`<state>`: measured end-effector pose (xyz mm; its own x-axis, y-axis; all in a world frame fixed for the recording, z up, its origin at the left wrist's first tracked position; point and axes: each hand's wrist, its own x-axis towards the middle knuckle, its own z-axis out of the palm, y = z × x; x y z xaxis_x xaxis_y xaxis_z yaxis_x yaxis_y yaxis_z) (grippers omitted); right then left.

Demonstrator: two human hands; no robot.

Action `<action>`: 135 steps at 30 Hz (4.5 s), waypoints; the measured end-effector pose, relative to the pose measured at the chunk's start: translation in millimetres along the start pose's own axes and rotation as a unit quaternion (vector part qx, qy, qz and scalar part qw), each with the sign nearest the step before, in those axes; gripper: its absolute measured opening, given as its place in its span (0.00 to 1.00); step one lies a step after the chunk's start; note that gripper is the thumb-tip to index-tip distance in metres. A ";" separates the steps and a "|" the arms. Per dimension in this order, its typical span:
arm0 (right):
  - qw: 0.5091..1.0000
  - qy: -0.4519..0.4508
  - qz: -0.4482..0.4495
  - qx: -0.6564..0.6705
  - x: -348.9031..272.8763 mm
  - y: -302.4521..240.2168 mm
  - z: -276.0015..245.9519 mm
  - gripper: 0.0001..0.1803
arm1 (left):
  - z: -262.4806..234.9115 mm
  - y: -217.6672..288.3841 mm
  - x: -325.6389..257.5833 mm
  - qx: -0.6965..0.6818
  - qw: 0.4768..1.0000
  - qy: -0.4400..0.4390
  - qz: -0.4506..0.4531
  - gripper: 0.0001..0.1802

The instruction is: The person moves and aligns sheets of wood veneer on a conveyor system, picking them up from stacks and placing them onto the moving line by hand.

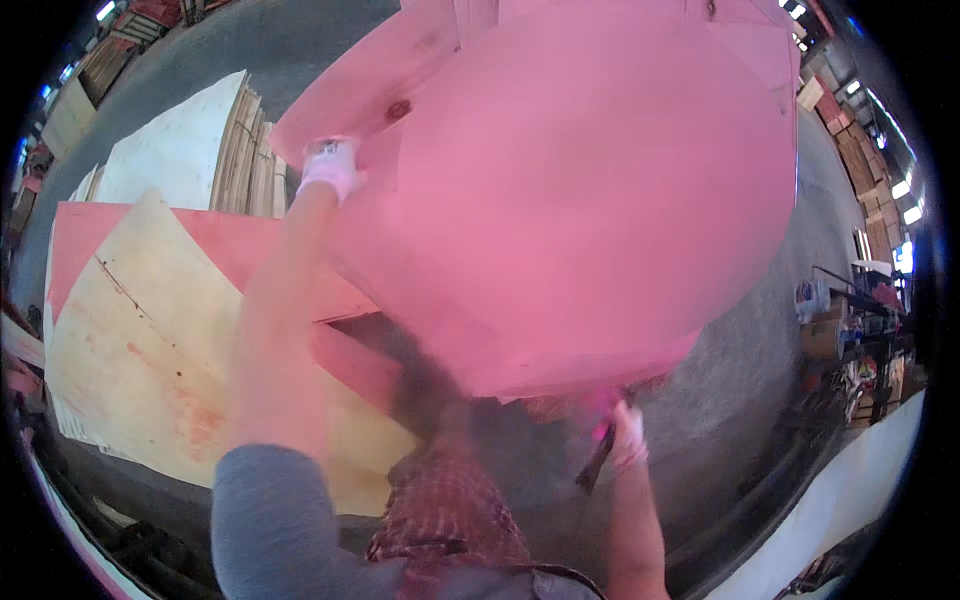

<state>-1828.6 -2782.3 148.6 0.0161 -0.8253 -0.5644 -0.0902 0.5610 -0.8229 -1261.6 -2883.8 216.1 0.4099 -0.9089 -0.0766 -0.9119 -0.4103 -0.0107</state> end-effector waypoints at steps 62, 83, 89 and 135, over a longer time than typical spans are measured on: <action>0.612 -0.751 -0.246 0.017 -597.7 -53.5 149.5 0.15 | -185.9 147.1 -1044.7 -0.059 0.731 0.664 -0.147 0.10; 0.513 -0.834 -0.199 0.038 -1099.3 203.3 705.2 0.15 | -121.0 -436.8 -1375.7 -0.286 0.305 0.895 -0.154 0.29; 0.490 -0.851 -0.187 0.028 -1253.9 291.9 891.1 0.15 | -129.2 -624.4 -1435.1 -0.213 0.117 0.945 -0.218 0.28; 0.327 -0.929 0.128 -0.116 -2148.3 1060.7 2338.2 0.15 | 29.9 -2258.1 -1789.4 -0.186 0.167 0.796 -0.551 0.18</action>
<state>369.5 -264.2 335.3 0.5360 0.8319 0.1438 -0.3956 0.3980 -0.8277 63.4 -328.6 347.5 0.0806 0.9879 0.1327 -0.3215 -0.1003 0.9416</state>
